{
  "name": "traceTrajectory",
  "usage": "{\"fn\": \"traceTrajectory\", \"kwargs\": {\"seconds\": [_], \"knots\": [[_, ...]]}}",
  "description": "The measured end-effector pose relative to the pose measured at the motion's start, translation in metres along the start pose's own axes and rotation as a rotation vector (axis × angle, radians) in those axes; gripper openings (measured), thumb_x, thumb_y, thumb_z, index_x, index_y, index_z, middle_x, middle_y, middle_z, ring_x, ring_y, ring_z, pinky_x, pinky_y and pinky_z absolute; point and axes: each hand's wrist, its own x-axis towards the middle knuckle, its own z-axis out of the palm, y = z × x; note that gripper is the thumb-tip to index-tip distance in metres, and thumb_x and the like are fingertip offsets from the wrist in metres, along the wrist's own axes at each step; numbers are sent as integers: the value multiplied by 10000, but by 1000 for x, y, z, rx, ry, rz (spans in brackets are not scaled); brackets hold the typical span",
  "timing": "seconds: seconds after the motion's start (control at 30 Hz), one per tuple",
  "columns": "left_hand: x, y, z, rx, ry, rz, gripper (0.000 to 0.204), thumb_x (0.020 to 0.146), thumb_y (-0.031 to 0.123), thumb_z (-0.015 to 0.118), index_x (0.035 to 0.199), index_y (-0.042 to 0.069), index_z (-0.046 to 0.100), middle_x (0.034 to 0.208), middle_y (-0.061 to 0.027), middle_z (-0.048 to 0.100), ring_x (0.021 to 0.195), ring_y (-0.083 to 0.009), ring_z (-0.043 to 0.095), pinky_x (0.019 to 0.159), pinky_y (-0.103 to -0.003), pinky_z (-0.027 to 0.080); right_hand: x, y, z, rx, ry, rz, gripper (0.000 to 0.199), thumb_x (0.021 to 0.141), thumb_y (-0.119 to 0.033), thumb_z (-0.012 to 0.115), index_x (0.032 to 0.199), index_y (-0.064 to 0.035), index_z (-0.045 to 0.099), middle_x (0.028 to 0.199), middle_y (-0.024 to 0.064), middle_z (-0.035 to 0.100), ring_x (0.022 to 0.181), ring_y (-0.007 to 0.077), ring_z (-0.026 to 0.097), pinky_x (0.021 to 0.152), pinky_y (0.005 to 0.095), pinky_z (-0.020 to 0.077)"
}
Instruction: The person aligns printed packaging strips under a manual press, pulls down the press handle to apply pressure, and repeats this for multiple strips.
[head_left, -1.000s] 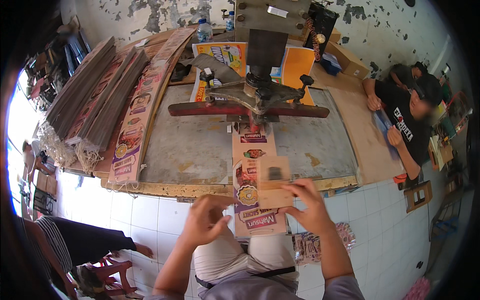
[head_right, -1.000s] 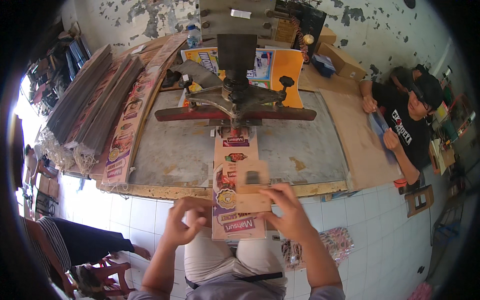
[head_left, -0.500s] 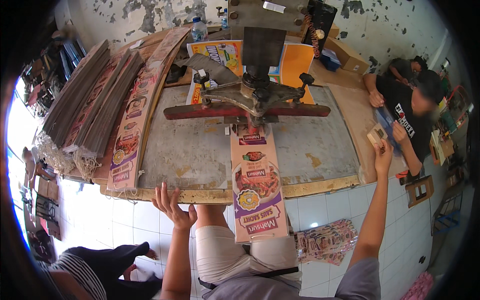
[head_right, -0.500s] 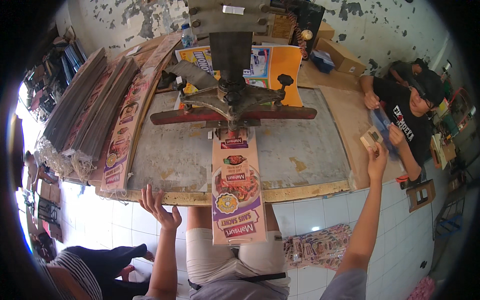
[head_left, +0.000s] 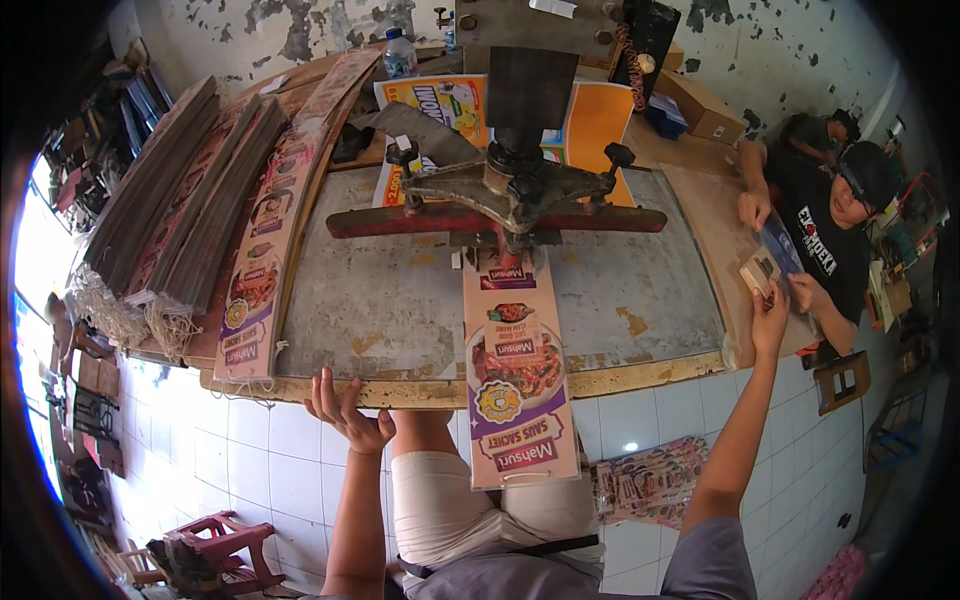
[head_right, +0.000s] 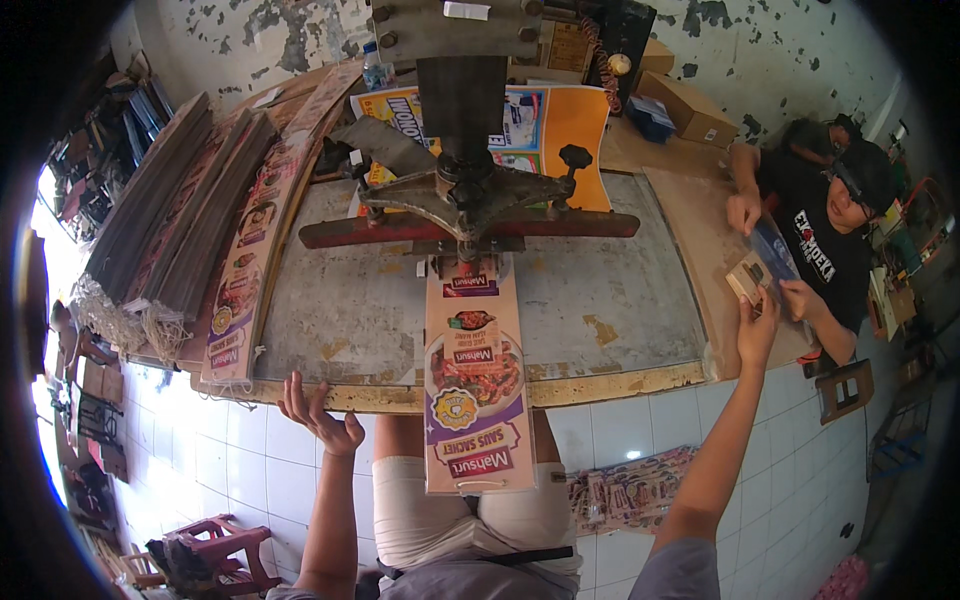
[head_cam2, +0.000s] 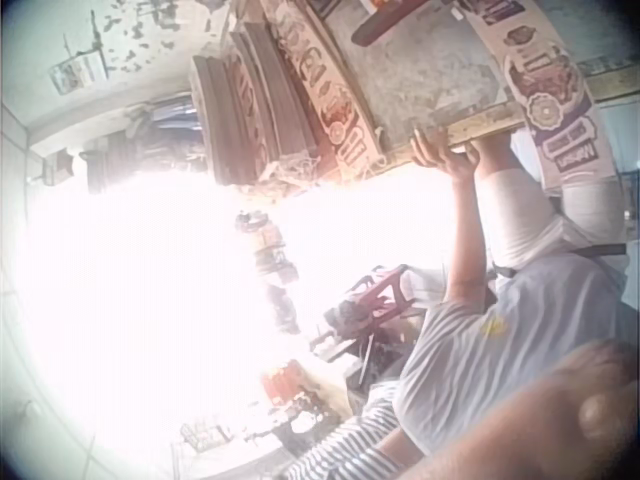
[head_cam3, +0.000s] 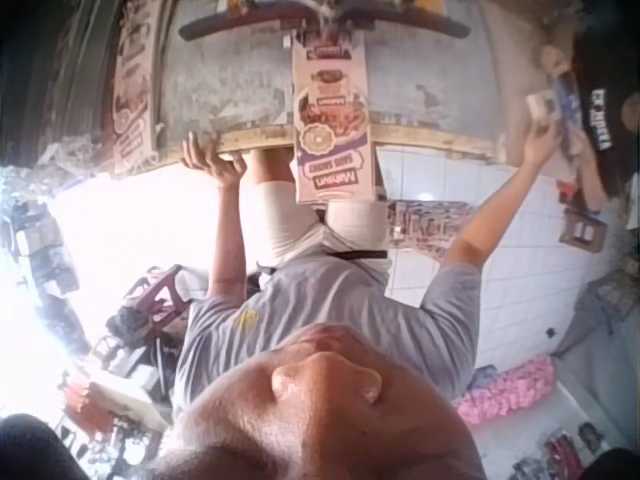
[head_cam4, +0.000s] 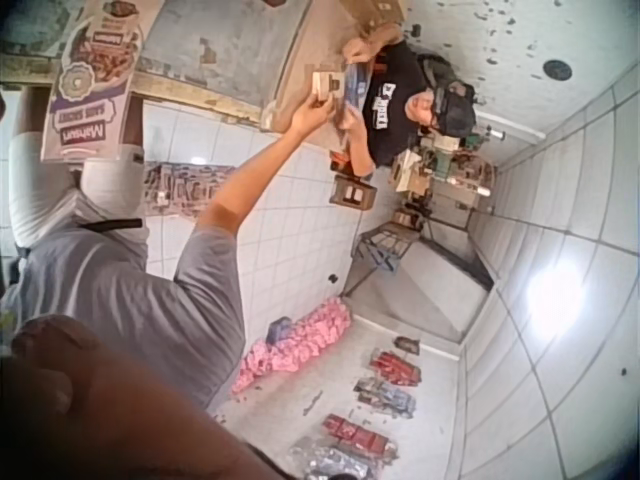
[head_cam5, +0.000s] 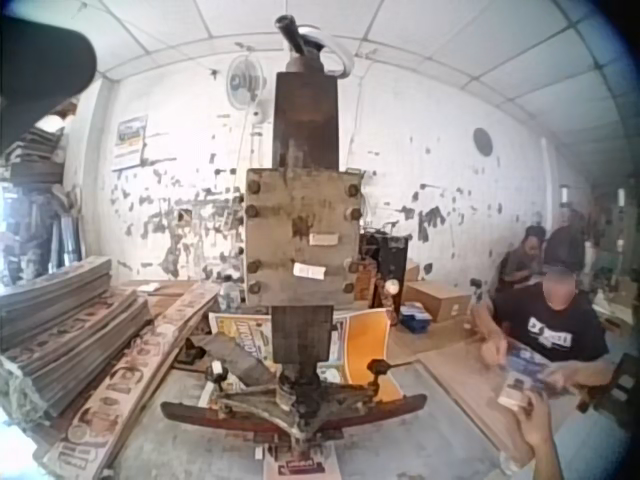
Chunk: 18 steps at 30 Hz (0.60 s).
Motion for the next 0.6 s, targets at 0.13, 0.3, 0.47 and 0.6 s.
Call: {"fn": "traceTrajectory", "kwargs": {"seconds": [0.13, 0.3, 0.47, 0.6], "knots": [[0, -1, -1, -5, -6, -1, 602, 1097, 586, 409, 1476, 136, 534, 1669, -265, 445, 1584, -474, 353, 1309, -665, 129, 0, 1, 1, -22, -3, -20, 527, 1090, -328, 732, 1515, -34, 625, 1457, 199, 602, 1249, 315, 671, 1029, 394, 569], [0, 2, -2, 5, -21, -14, 602, 1097, 586, 411, 1478, 137, 531, 1667, -264, 447, 1579, -470, 360, 1310, -658, 126, 2, 8, 3, -21, 27, -70, 532, 1084, -317, 738, 1516, -28, 621, 1466, 199, 601, 1258, 321, 658, 1028, 388, 556], [0, 2, -3, 5, -27, -18, 601, 1097, 587, 411, 1480, 139, 530, 1665, -259, 449, 1578, -465, 363, 1310, -656, 125, 0, -1, 1, 10, -5, -10, 523, 1088, -307, 730, 1515, -25, 621, 1501, 212, 587, 1332, 356, 628, 1071, 415, 546], [0, 2, -3, 10, -15, -15, 600, 1099, 586, 410, 1482, 139, 529, 1664, -253, 451, 1576, -463, 364, 1306, -658, 133, -1, -12, -3, -27, -24, 21, 516, 1092, -312, 724, 1508, -23, 628, 1529, 218, 573, 1386, 371, 602, 1101, 435, 537]]}}
